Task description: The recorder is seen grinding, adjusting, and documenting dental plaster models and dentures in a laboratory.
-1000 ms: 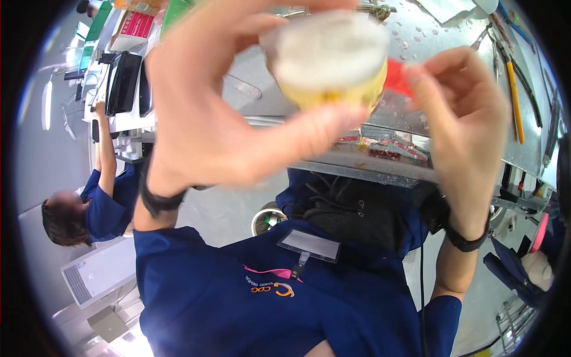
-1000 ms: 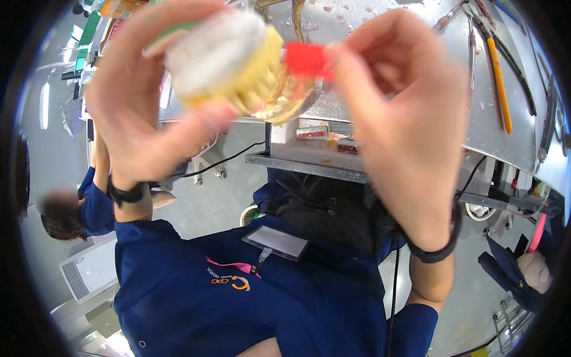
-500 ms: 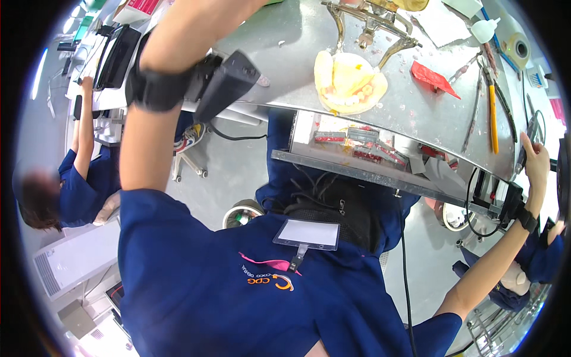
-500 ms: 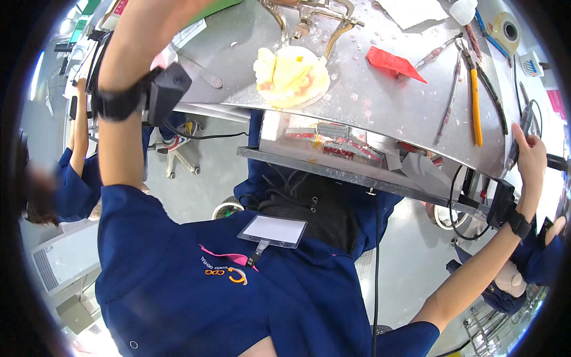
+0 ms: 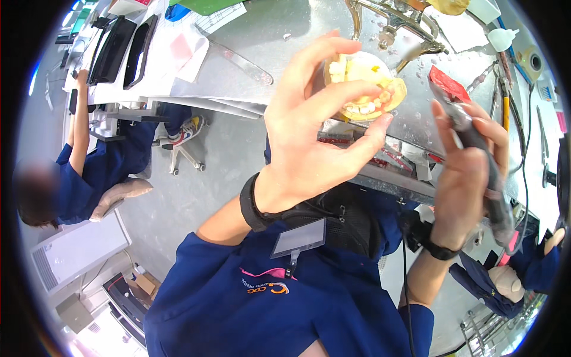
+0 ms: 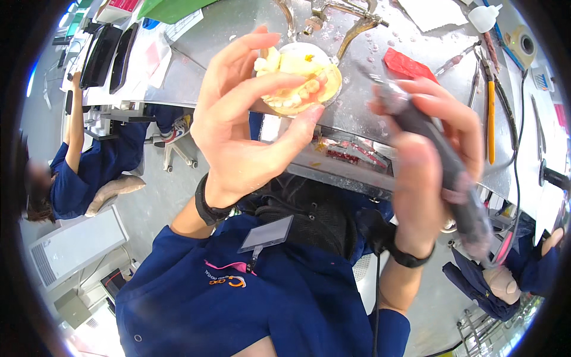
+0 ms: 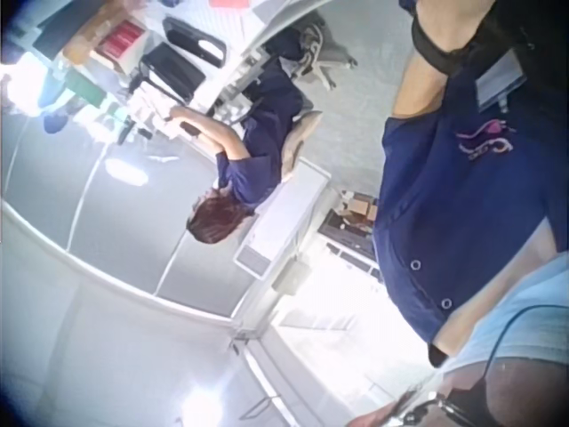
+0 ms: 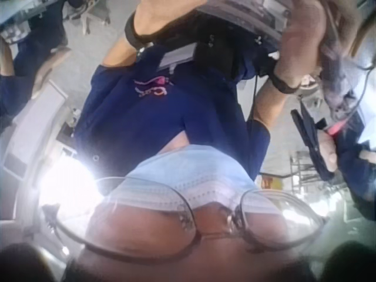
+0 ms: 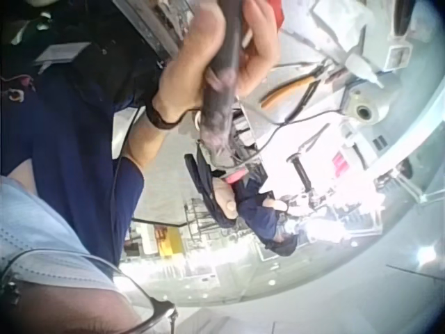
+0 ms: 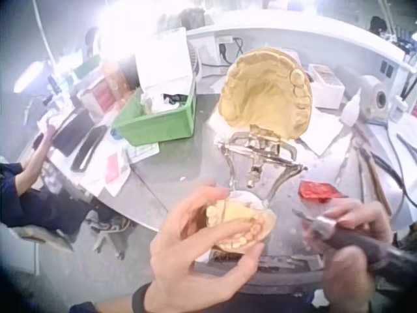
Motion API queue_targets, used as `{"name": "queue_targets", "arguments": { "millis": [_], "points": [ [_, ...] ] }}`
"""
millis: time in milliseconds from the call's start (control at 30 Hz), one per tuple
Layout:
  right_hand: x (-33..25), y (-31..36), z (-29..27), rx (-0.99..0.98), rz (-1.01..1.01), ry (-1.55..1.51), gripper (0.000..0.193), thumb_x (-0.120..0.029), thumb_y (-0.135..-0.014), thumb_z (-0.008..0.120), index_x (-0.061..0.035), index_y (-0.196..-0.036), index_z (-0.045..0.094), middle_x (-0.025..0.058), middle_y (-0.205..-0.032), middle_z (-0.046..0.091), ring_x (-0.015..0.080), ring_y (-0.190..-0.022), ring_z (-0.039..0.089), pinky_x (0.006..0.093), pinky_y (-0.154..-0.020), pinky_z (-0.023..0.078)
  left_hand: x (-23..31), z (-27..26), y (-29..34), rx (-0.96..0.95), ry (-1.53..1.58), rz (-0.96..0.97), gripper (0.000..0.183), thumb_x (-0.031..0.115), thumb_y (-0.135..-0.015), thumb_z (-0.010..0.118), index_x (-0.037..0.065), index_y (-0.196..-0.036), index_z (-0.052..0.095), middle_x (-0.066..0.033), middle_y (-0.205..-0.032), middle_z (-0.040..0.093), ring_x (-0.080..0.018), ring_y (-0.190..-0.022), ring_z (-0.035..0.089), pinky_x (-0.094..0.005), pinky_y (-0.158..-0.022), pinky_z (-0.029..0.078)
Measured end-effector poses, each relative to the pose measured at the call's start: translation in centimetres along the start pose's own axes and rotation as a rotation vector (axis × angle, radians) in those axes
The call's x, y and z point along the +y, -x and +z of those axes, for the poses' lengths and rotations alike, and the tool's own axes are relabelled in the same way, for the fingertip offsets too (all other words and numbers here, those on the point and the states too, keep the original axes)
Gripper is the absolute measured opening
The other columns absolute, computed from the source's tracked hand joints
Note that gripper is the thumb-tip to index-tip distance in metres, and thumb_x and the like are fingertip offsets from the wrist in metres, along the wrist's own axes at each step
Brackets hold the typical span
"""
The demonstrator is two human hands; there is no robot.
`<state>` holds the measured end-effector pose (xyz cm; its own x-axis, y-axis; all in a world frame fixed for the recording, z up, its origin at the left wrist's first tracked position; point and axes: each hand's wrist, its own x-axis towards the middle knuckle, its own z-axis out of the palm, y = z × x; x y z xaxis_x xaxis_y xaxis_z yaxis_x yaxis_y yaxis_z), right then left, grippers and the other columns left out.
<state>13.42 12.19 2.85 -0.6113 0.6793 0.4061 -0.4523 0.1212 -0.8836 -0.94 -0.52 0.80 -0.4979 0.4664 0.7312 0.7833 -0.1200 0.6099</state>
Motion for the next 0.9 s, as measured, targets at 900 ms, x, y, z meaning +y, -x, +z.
{"name": "queue_targets", "arguments": {
  "millis": [900],
  "points": [
    [2.2, -1.2, 1.1, -0.277, -0.114, 0.112, 0.019, -0.006, -0.080, 0.062, -0.0055, -0.089, 0.046, 0.0122, -0.090, 0.050, 0.0189, -0.072, 0.058, 0.0621, -0.102, 0.033, -1.0, 0.5, 0.0, -0.058, 0.143, 0.059, 0.025, -0.006, -0.061, 0.071, 0.000, -0.085, 0.070, -0.0186, -0.104, 0.060, -0.0271, -0.094, 0.063, -0.0596, -0.101, 0.036]
  ]
}}
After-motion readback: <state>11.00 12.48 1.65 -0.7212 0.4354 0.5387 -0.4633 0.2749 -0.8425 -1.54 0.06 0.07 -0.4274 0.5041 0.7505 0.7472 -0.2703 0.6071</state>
